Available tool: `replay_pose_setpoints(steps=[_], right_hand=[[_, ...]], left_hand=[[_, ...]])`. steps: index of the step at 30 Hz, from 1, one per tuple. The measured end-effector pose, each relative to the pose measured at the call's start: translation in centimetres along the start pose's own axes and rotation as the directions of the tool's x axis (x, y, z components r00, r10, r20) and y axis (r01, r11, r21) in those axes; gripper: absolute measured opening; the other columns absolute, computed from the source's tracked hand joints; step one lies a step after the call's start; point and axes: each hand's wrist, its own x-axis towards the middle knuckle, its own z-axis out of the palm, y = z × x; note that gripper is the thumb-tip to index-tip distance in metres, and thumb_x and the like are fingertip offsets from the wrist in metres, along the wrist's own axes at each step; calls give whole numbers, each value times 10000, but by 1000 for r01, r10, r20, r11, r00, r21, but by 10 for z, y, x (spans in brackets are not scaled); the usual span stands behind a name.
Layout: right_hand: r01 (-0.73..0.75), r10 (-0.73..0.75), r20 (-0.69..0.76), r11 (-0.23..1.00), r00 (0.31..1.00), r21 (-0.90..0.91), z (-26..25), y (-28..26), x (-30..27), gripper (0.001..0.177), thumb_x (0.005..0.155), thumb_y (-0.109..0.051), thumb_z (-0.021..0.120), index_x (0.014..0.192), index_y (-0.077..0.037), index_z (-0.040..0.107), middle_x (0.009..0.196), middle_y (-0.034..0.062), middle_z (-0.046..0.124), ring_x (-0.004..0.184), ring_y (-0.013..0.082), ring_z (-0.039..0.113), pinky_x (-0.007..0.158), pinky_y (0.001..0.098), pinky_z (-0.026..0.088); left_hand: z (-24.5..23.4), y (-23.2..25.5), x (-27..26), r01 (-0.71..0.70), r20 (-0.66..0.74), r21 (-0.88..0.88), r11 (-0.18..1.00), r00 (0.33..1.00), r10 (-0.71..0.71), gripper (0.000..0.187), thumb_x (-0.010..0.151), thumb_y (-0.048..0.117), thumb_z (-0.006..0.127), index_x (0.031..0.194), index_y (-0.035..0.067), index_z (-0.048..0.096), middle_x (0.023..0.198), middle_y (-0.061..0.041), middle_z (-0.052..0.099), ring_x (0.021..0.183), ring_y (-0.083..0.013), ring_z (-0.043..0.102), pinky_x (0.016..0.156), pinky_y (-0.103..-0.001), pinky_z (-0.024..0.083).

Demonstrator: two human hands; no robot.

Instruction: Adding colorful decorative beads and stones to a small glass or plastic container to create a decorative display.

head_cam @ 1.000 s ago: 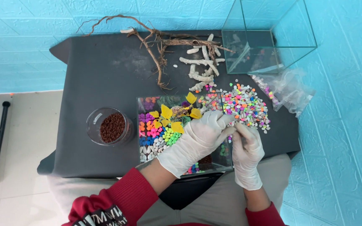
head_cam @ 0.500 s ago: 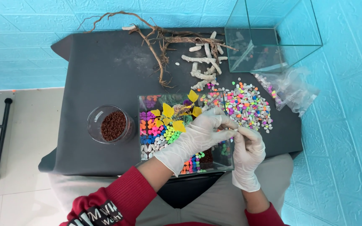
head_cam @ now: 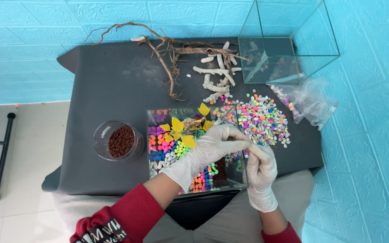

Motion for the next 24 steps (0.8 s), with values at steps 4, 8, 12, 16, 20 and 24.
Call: replay_pose_setpoints(steps=[4,8,12,16,20,24], right_hand=[[11,-11,-4,997,1000,-73,5,-5,2,204,976,-34,638,1062,133,720,987,257,714,875,382,718,727,403,592],[12,-2,63,989,998,-147,-3,-4,9,253,1026,-86,573,1152,100,690,931,163,687,830,302,686,729,368,576],[-94,109,87,982,990,-162,-3,17,1,265,1053,-105,553,1211,86,646,912,157,646,810,315,659,713,380,563],[-165,198,141,963,970,-212,2,29,-5,270,1051,-79,567,1280,40,646,941,167,653,831,335,663,672,360,553],[-301,335,157,931,929,-207,6,36,-14,287,1031,-56,585,1299,10,665,947,177,668,794,301,649,650,335,548],[-335,369,152,918,917,-211,8,51,-27,283,1039,-80,591,1295,21,656,941,200,667,803,319,648,625,337,548]], left_hand=[[-2,36,-6,161,8,42,986,987,-162,191,929,146,691,1055,28,771,867,-159,750,772,-172,721,762,-285,596],[1,1,-4,199,23,152,968,979,-205,182,893,161,686,1028,73,770,797,-123,760,676,-151,734,670,-265,616],[-7,18,-6,256,78,180,950,959,-273,174,836,181,711,965,83,774,770,-110,768,637,-170,745,637,-262,613],[-10,31,16,513,109,340,788,811,-574,339,778,184,697,1084,42,722,917,-182,731,808,-276,723,759,-330,599],[-8,10,48,598,66,767,231,284,-956,668,943,314,616,1490,-51,503,1467,-275,571,1379,-370,513,1159,-388,395],[-19,-82,57,442,-43,860,257,564,-824,569,907,402,628,1313,6,673,1247,-240,713,1168,-401,688,945,-457,572]])
